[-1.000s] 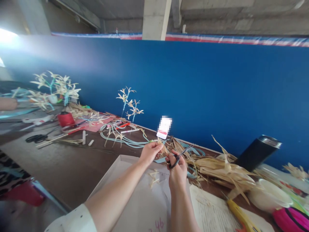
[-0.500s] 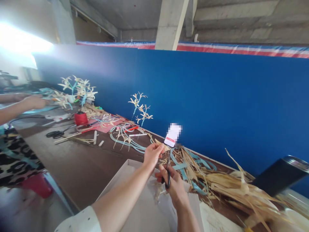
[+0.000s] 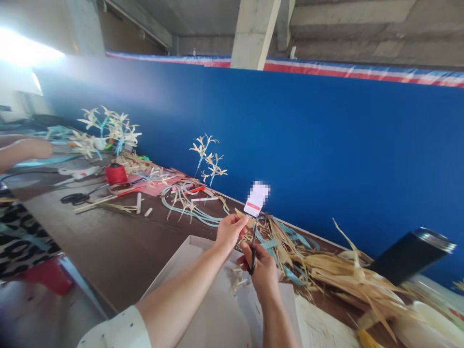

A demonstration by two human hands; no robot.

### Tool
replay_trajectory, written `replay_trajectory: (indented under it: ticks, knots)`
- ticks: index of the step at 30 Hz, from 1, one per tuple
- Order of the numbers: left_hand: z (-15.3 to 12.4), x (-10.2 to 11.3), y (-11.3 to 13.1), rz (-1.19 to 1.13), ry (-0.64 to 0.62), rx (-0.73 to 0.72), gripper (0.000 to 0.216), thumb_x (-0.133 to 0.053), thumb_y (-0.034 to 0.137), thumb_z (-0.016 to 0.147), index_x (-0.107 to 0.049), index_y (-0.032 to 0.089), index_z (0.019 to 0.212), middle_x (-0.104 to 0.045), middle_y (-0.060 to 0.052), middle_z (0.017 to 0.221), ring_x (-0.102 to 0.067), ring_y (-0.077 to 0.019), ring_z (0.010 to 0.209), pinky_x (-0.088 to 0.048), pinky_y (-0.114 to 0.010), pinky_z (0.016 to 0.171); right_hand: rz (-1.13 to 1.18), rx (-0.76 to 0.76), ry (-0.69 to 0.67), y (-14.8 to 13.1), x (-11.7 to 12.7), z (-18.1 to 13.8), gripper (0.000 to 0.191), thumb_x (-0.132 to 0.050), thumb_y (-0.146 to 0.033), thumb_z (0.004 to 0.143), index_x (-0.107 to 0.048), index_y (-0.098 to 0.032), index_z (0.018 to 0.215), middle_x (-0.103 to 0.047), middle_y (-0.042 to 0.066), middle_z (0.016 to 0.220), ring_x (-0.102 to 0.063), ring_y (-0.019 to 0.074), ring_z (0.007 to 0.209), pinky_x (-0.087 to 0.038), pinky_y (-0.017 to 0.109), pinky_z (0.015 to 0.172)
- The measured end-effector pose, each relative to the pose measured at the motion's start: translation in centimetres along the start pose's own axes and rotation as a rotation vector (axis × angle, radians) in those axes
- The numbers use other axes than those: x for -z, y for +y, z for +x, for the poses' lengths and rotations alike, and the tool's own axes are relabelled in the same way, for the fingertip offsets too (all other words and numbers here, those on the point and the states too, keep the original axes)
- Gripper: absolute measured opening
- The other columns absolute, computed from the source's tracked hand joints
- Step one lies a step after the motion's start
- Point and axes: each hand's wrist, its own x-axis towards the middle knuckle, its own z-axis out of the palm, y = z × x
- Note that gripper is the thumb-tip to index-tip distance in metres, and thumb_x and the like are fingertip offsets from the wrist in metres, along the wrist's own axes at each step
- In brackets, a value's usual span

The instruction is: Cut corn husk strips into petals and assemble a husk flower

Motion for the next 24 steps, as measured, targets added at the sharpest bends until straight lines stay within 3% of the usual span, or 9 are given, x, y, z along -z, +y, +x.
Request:
replay_trajectory:
  ticks: [11,14,19,24]
  knots:
    - [0.4,0.1,-0.4,-0.007,-0.001,0.036,0.026,-0.063,0.038,0.072,-0.058,0.012,0.069,-0.052,0.003,0.046,-0.042,-0.0044,0.035,-0.034,-0.016,0.038,0.002,0.046,-0.025,-0.3,0.1,0.1,0.038,-0.07,-0.051,0.063,-0.067,-0.017,0.08,-0.055,-0.001,0.048,-0.043,0.0105,0.041,-0.028,0.022,0.038]
    - [0.5,0.1,-0.2,-0.012,-0.003,0.031,0.024,-0.063,0.036,0.072,-0.06,0.012,0.071,-0.055,0.002,0.05,-0.048,-0.006,0.039,-0.036,-0.015,0.037,0.062,0.009,0.05,-0.1,0.2,0.3,0.04,-0.072,-0.052,0.061,-0.066,-0.018,0.08,-0.057,0.0,0.051,-0.046,0.0113,0.042,-0.029,0.022,0.038]
    - [0.5,0.1,-0.1,-0.023,-0.129,0.037,0.024,-0.063,0.035,0.072,-0.063,0.013,0.081,-0.066,-0.005,0.076,-0.063,-0.012,0.056,-0.044,-0.017,0.041,0.183,0.044,0.243,0.0,0.8,0.7,0.045,-0.075,-0.049,0.058,-0.064,-0.019,0.09,-0.061,0.0,0.06,-0.052,0.013,0.049,-0.03,0.021,0.04]
    - [0.0,0.1,0.2,0.091,-0.256,-0.01,0.021,-0.059,0.033,0.076,-0.064,0.012,0.074,-0.063,-0.003,0.063,-0.06,-0.0108,0.054,-0.048,-0.019,0.049,0.313,0.183,0.31,0.1,1.2,1.2,0.048,-0.079,-0.036,0.058,-0.06,-0.023,0.101,-0.061,-0.002,0.074,-0.052,0.0099,0.056,-0.032,0.019,0.045]
